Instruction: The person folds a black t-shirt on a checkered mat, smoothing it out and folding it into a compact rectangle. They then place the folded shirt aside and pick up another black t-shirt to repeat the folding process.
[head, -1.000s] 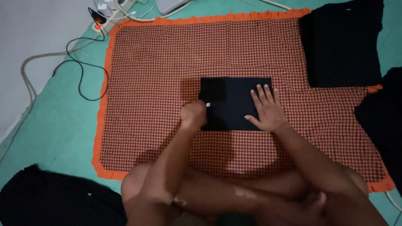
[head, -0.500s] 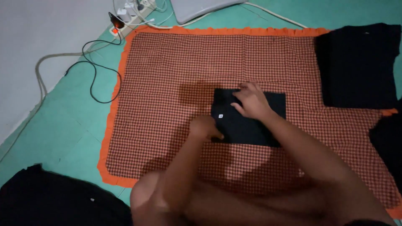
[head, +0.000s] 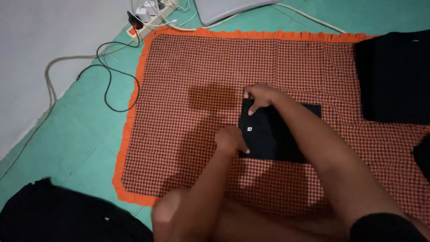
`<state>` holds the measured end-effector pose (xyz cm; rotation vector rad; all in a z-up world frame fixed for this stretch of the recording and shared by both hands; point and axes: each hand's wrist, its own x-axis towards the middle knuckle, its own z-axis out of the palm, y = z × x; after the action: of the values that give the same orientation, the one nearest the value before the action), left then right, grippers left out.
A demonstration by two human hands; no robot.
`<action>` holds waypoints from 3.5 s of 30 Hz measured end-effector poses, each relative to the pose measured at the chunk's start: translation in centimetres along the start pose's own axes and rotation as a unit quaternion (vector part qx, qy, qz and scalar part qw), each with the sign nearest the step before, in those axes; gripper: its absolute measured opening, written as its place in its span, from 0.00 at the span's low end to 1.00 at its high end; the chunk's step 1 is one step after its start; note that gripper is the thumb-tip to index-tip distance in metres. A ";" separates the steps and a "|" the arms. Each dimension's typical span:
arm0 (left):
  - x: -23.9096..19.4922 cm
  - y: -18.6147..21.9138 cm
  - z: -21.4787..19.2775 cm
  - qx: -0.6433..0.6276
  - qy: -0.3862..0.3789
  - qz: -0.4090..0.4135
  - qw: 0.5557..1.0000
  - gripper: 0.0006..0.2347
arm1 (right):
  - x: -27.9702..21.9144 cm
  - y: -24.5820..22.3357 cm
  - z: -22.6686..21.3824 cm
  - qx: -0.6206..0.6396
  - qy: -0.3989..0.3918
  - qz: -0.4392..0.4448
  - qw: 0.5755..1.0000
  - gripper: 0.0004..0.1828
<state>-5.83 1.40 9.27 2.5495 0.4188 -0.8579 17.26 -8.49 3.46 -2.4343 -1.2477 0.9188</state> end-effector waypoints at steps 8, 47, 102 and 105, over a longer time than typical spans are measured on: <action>-0.3 0.8 -1.2 -0.013 -0.025 -0.029 0.999 0.31 | -1.6 -2.2 -1.8 -0.019 0.000 -0.090 0.996 0.32; -7.3 28.7 -2.5 -0.538 0.050 0.391 0.745 0.09 | -50.6 12.8 -9.4 0.334 0.484 -0.028 0.808 0.16; 18.1 38.6 3.0 -0.416 0.012 0.173 0.893 0.28 | -41.9 35.3 -7.1 0.129 0.261 0.261 0.920 0.23; 14.9 39.6 0.8 -0.106 0.497 0.363 0.781 0.24 | -40.1 33.8 -5.9 -0.092 0.334 0.344 0.873 0.28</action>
<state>21.13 -31.21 10.80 2.3951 -0.2107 0.8151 25.23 -60.42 8.39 -2.9956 -0.2199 0.0031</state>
